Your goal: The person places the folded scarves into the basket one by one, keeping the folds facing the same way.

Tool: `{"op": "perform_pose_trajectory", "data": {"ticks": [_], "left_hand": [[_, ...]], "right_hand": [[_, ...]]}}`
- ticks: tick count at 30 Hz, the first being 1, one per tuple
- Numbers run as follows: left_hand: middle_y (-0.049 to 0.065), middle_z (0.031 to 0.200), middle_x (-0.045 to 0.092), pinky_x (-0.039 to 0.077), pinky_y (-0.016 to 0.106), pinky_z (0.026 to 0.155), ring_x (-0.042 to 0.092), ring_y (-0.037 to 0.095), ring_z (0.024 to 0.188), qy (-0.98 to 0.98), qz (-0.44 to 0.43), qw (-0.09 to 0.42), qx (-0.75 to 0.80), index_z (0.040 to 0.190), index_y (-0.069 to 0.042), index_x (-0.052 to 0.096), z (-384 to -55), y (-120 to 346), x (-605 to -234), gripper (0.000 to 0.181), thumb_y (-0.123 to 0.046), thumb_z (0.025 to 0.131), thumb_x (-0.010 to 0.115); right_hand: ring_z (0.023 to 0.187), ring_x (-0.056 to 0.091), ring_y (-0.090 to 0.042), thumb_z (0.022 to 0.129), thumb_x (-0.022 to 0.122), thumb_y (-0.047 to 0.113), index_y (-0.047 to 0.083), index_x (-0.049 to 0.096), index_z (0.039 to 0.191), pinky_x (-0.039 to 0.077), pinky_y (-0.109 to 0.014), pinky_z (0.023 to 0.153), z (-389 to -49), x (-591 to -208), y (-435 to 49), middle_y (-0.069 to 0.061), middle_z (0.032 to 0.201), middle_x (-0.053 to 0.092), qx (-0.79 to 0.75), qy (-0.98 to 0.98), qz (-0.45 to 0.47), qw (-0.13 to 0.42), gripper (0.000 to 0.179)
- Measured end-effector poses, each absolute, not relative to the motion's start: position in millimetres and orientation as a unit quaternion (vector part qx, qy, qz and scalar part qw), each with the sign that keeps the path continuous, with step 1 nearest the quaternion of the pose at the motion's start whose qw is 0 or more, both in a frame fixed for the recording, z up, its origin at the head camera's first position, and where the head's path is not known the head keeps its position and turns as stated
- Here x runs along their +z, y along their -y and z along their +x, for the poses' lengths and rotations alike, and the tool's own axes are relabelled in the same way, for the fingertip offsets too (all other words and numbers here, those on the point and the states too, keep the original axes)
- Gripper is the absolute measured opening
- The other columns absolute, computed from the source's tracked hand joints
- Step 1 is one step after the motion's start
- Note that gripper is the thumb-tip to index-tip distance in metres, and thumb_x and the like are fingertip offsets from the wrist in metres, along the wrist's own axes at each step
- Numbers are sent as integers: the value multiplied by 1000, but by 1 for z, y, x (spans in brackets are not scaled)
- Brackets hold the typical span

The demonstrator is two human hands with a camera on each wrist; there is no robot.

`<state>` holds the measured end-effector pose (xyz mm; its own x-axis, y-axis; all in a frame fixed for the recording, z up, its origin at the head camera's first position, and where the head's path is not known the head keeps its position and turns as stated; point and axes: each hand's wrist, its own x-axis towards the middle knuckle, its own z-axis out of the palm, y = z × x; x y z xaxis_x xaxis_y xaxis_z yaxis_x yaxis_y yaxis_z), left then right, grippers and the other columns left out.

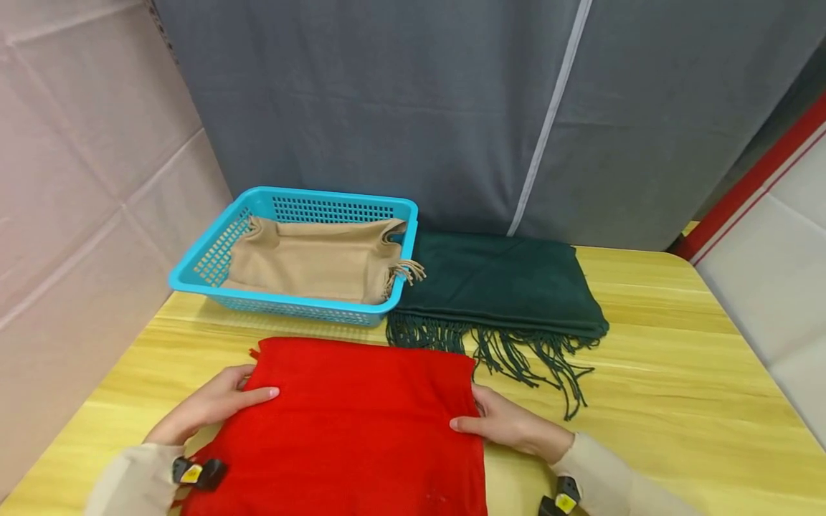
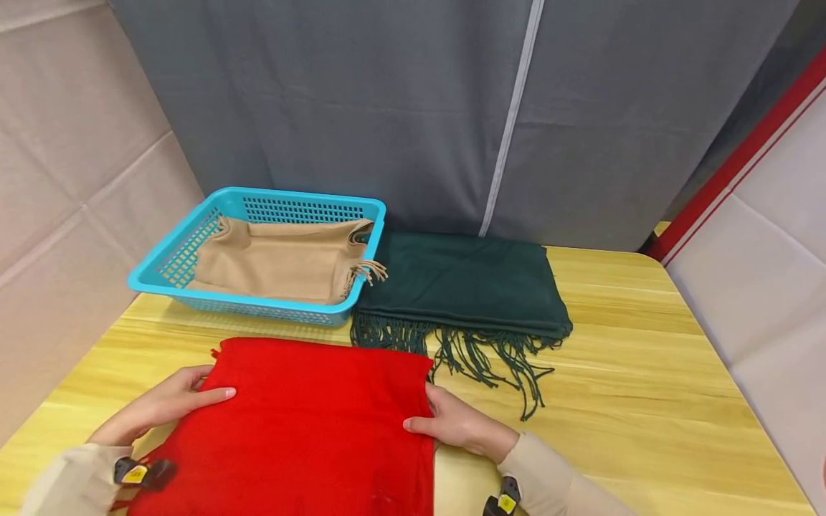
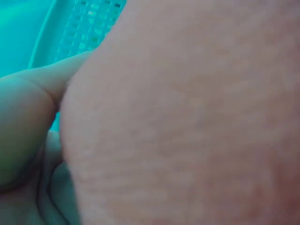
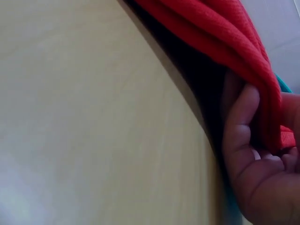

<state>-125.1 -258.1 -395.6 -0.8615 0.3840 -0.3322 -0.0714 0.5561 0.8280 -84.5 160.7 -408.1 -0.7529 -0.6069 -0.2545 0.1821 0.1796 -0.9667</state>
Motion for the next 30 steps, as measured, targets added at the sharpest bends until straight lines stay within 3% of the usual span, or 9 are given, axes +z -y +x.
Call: {"op": "perform_pose_trajectory", "data": {"ticks": [10,15,24,30], "left_hand": [[11,89,62,50,31,59,60,20,67,-860,93,210,456,114,9,47,-119,235,-398,50,-25,82,63],[9,90,60,49,28,59,58,17,69,-872,110,191,438,111,5,51,-116,233,-397,44,-26,82,62],[7,93,54,44,32,66,47,21,86,-923,120,110,349,101,-2,61,-112,229,-393,34,-27,79,66],[6,93,59,47,27,66,54,18,78,-901,124,152,387,109,1,54,-112,228,-391,39,-27,82,62]], "right_hand": [[102,51,-20,86,57,12,-4,30,132,42,-28,85,-79,-411,-179,-14,121,49,-639,-687,-138,317,55],[96,55,-18,87,55,11,-7,40,124,43,-27,82,-77,-411,-179,-14,113,55,-636,-694,-142,306,44],[87,59,-19,88,54,12,-8,46,118,45,-27,79,-75,-409,-175,-13,105,59,-639,-701,-123,294,38],[84,62,-21,89,54,17,-8,43,120,47,-29,77,-76,-410,-173,-13,102,61,-666,-674,-97,305,41]]}}
